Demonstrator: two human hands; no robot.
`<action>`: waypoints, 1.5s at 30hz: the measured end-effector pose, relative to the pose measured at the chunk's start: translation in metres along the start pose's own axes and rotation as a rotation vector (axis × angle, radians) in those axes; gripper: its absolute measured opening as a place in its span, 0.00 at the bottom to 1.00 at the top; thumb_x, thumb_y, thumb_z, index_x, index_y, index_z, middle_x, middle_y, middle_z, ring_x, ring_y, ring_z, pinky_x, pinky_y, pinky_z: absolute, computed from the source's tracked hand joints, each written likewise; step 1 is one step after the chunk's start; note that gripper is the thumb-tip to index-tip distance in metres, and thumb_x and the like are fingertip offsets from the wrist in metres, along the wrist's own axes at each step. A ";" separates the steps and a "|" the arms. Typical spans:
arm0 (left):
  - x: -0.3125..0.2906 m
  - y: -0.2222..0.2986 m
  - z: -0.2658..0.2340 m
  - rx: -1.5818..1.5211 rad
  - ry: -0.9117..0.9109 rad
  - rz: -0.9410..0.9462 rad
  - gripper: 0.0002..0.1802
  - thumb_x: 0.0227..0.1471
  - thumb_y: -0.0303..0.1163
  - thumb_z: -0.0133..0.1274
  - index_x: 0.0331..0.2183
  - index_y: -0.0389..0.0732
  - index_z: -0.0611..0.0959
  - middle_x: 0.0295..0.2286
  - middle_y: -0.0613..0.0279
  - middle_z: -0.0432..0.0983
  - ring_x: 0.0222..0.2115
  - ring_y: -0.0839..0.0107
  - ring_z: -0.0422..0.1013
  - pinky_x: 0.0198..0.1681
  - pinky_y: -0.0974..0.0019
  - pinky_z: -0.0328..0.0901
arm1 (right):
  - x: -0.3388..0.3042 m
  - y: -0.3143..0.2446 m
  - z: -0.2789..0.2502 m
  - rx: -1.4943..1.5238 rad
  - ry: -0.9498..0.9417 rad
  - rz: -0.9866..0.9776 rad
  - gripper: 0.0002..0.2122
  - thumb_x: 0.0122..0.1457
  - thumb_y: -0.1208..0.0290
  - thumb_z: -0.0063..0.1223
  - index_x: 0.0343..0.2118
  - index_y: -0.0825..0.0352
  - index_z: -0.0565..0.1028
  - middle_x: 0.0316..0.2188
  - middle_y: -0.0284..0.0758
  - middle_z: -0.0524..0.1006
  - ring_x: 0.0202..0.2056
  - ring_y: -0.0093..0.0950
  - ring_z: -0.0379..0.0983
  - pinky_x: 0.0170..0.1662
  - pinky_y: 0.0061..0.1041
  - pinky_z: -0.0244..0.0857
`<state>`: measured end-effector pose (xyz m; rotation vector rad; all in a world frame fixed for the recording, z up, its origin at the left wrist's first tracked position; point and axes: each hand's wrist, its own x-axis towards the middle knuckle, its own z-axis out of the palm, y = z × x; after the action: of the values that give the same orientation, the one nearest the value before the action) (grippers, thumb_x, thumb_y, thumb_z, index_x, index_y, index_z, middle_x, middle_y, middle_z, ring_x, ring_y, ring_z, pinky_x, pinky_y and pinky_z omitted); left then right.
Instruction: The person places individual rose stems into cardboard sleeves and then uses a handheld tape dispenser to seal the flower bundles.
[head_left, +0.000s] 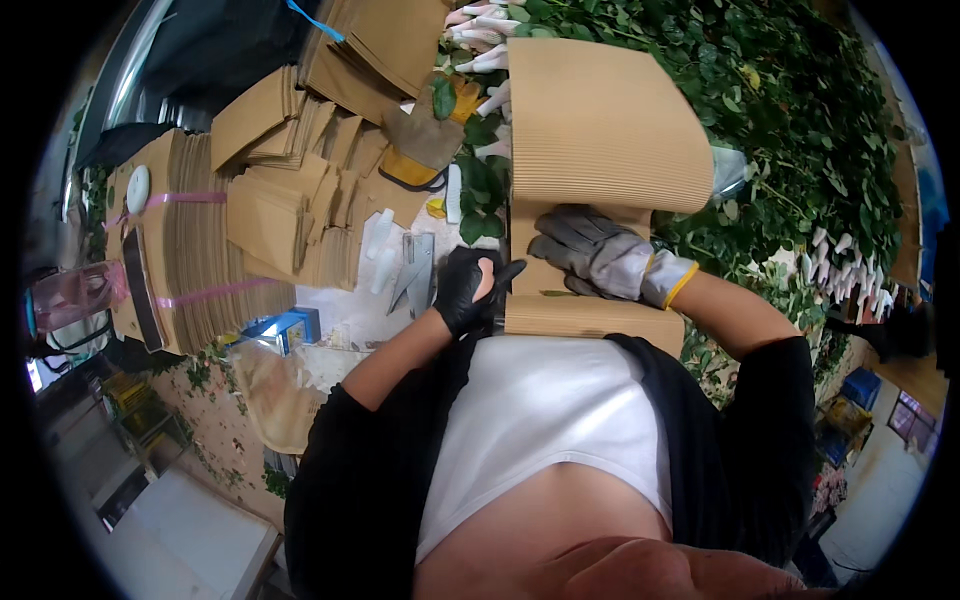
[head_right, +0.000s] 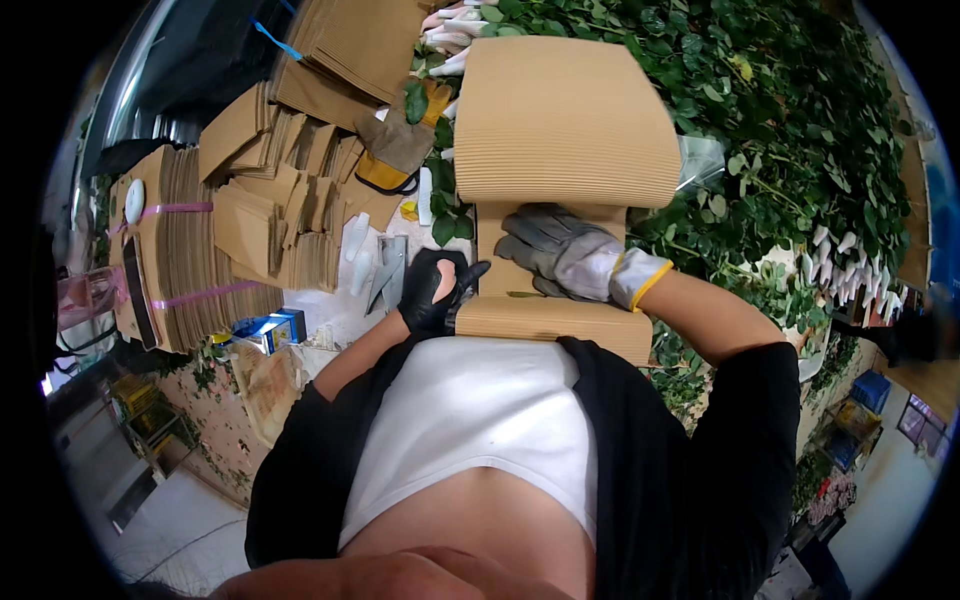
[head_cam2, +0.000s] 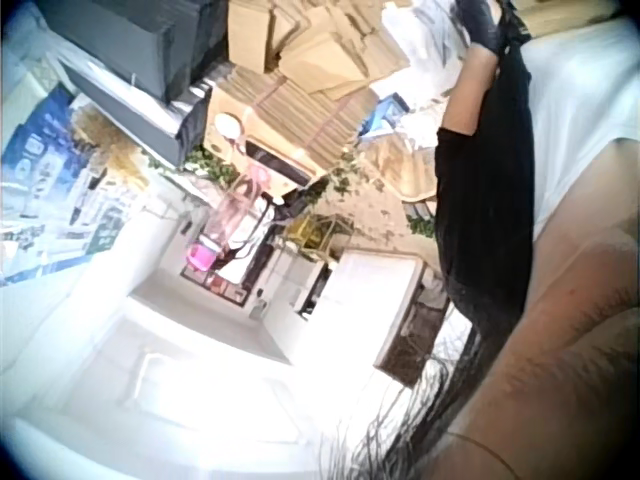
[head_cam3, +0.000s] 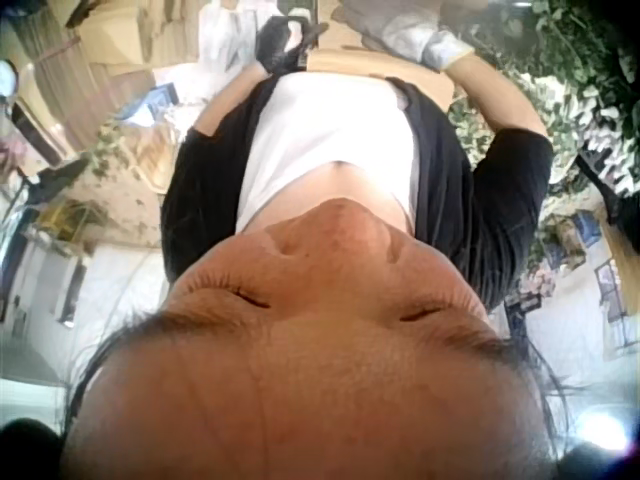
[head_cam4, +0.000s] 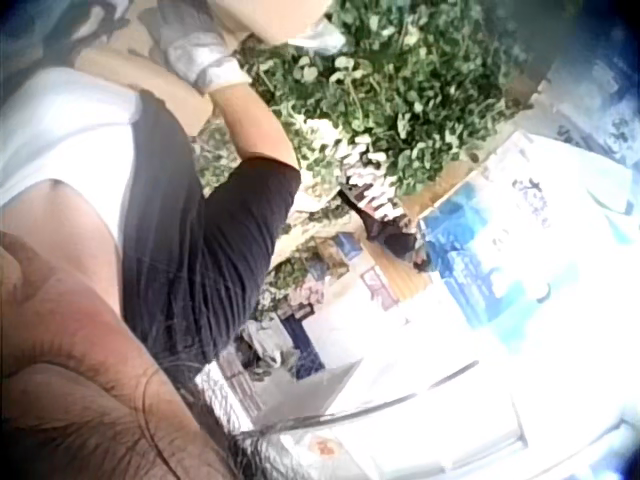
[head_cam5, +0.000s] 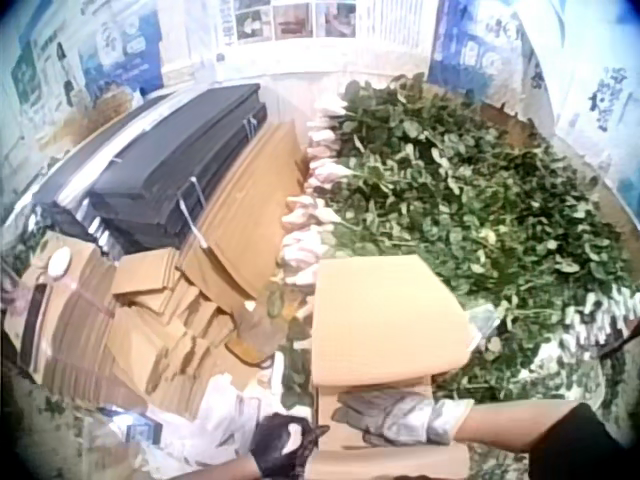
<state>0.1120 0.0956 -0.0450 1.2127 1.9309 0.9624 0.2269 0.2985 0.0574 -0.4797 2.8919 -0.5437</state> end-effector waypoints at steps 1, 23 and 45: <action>0.005 0.017 -0.007 0.044 0.089 -0.002 0.19 0.49 0.44 0.57 0.26 0.34 0.78 0.24 0.49 0.75 0.23 0.58 0.70 0.28 0.58 0.64 | 0.002 -0.003 0.001 0.053 -0.032 0.049 0.17 0.50 0.67 0.51 0.43 0.67 0.72 0.45 0.42 0.70 0.52 0.40 0.63 0.53 0.35 0.60; 0.041 -0.027 0.051 0.176 -0.149 0.343 0.45 0.41 0.34 0.59 0.59 0.37 0.59 0.57 0.41 0.55 0.55 0.47 0.57 0.57 0.56 0.56 | 0.331 -0.069 -0.066 -0.143 0.490 0.117 0.14 0.48 0.70 0.52 0.38 0.68 0.74 0.37 0.43 0.77 0.43 0.39 0.72 0.48 0.34 0.64; 0.048 -0.019 0.047 0.237 -0.023 0.500 0.50 0.36 0.37 0.63 0.59 0.36 0.59 0.58 0.41 0.51 0.61 0.44 0.46 0.62 0.54 0.48 | -0.086 -0.009 -0.062 1.647 0.109 1.101 0.20 0.48 0.74 0.59 0.44 0.78 0.72 0.38 0.43 0.77 0.37 0.32 0.77 0.41 0.27 0.72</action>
<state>0.1250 0.1453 -0.0915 1.8941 1.7938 0.9694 0.2963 0.3400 0.1257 1.1926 1.3476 -2.0781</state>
